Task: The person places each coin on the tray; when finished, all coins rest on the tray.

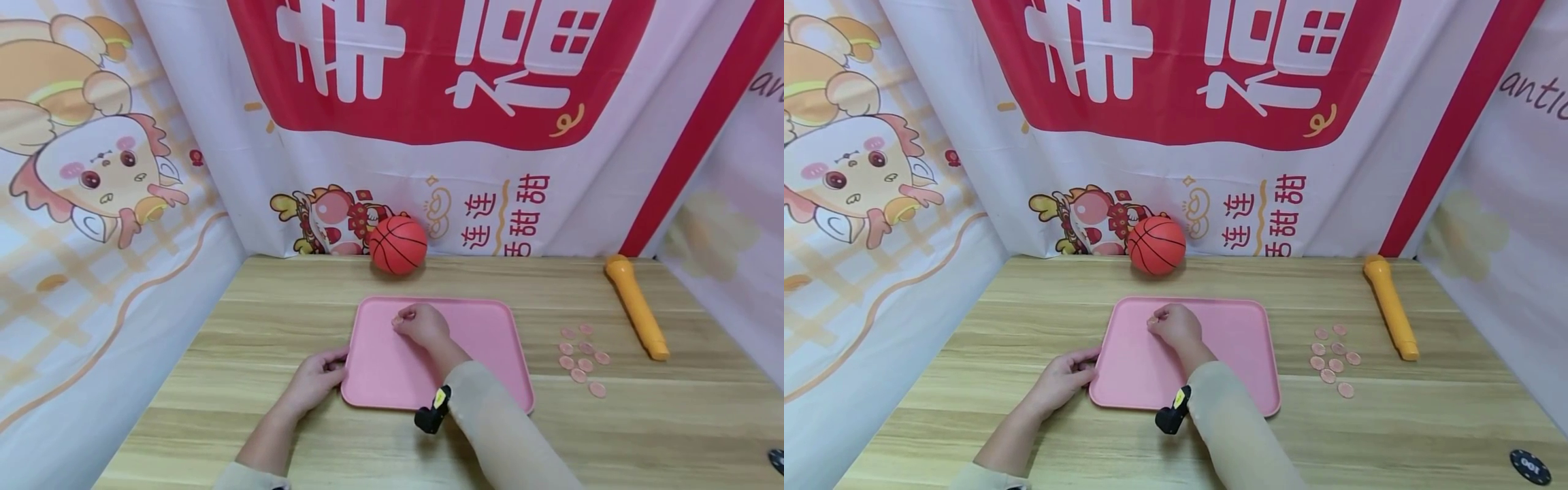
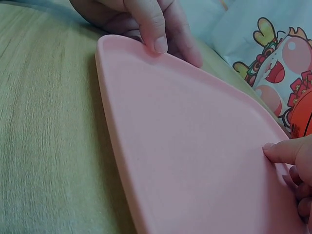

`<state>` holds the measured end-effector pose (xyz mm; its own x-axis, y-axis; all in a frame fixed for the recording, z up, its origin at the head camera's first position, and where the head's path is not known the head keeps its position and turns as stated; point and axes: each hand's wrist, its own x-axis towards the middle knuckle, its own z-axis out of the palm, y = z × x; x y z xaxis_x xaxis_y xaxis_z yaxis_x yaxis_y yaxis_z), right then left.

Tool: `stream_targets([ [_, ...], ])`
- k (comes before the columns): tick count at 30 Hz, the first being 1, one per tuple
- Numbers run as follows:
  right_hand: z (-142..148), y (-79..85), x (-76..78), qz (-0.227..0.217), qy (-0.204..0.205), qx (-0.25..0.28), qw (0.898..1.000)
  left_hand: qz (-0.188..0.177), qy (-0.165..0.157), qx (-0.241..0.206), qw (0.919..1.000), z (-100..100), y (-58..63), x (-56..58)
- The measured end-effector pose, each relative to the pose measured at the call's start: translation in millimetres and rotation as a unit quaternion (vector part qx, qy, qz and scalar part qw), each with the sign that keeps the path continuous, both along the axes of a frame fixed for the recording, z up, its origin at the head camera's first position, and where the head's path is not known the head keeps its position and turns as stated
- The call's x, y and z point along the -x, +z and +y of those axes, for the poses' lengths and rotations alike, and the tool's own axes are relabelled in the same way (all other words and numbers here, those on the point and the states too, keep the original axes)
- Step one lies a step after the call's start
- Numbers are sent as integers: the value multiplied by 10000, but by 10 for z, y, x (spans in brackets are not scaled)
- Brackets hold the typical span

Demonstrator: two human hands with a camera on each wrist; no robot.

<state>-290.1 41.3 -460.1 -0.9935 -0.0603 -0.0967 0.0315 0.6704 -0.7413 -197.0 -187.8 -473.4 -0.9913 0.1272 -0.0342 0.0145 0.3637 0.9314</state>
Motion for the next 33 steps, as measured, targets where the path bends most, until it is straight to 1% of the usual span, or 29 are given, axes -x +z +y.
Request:
stream_targets([
  [8,19,22,-21,-107,-79,-7,9999,-35,6,-10,10000,19,-14,3],
  [10,29,14,-17,-105,-73,106,9999,-34,-15,-25,10000,20,-19,4],
  [14,80,-21,-4,-49,-35,738,9973,-13,-33,-35,10000,17,-25,3],
  [17,152,-21,-16,-36,20,1320,9912,30,-32,17,10000,11,-26,2],
  [21,295,35,-64,27,56,1633,9866,65,23,69,10000,9,-25,-1],
  [24,433,88,-106,109,30,1676,9858,45,77,63,9999,11,-28,1],
  [28,644,165,-171,314,-29,1572,9871,18,88,42,10000,13,-28,6],
  [33,927,245,-285,673,-68,1158,9910,19,66,39,10000,18,-30,9],
])
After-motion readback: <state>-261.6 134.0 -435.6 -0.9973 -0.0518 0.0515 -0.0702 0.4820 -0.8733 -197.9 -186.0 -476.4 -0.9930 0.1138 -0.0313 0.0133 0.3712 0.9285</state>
